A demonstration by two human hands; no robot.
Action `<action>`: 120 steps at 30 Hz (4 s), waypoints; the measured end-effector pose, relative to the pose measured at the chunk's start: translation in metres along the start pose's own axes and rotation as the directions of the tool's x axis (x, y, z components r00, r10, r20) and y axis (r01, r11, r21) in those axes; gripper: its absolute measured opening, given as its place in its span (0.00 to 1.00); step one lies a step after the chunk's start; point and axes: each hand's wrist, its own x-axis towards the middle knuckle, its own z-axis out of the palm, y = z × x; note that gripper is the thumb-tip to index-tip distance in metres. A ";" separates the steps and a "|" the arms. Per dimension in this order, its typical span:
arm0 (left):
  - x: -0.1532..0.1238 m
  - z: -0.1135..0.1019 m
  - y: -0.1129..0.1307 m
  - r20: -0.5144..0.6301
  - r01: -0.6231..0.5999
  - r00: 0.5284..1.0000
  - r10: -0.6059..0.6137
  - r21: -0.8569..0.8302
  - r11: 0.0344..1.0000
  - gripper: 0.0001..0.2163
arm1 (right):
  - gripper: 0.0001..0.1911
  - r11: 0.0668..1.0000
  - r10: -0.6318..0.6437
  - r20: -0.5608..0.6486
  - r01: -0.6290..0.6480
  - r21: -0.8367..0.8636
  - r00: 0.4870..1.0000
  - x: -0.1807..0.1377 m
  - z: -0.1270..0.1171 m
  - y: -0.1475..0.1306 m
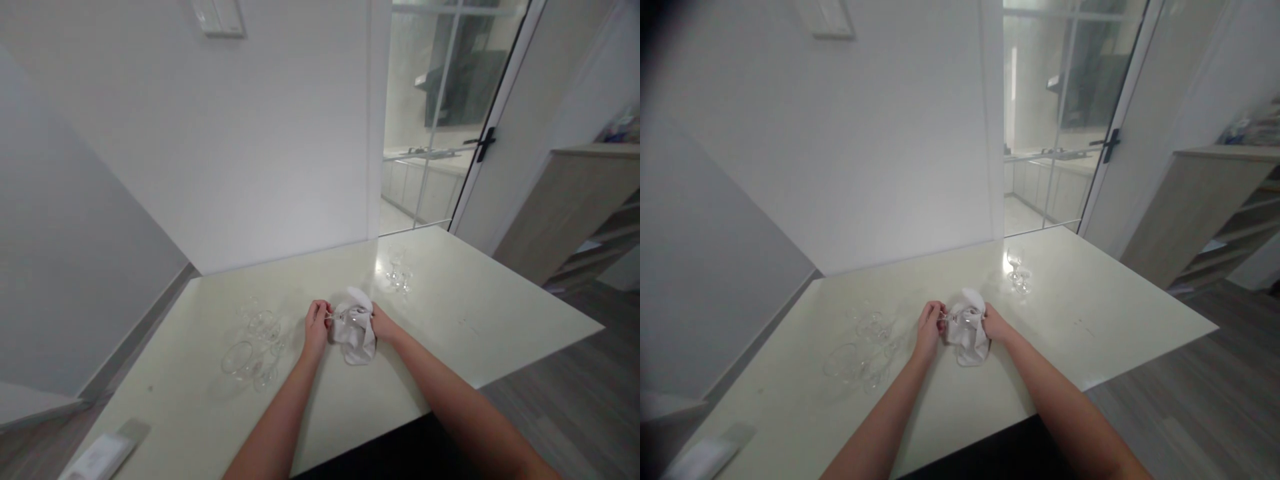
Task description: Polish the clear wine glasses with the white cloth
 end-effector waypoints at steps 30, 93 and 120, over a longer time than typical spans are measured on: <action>-0.004 0.002 -0.002 0.074 -0.121 0.991 0.113 0.128 0.984 0.16 | 0.06 0.990 -0.120 0.092 0.126 -0.066 0.988 0.002 -0.010 0.001; -0.016 0.010 0.000 0.321 -0.213 0.938 0.129 0.242 0.946 0.17 | 0.16 0.871 0.158 -0.176 -0.053 0.489 0.972 0.008 0.005 0.008; -0.006 0.003 0.008 0.219 -0.136 0.963 0.160 -0.120 0.983 0.26 | 0.33 0.967 -0.207 0.086 0.217 -0.134 0.975 -0.004 0.011 0.010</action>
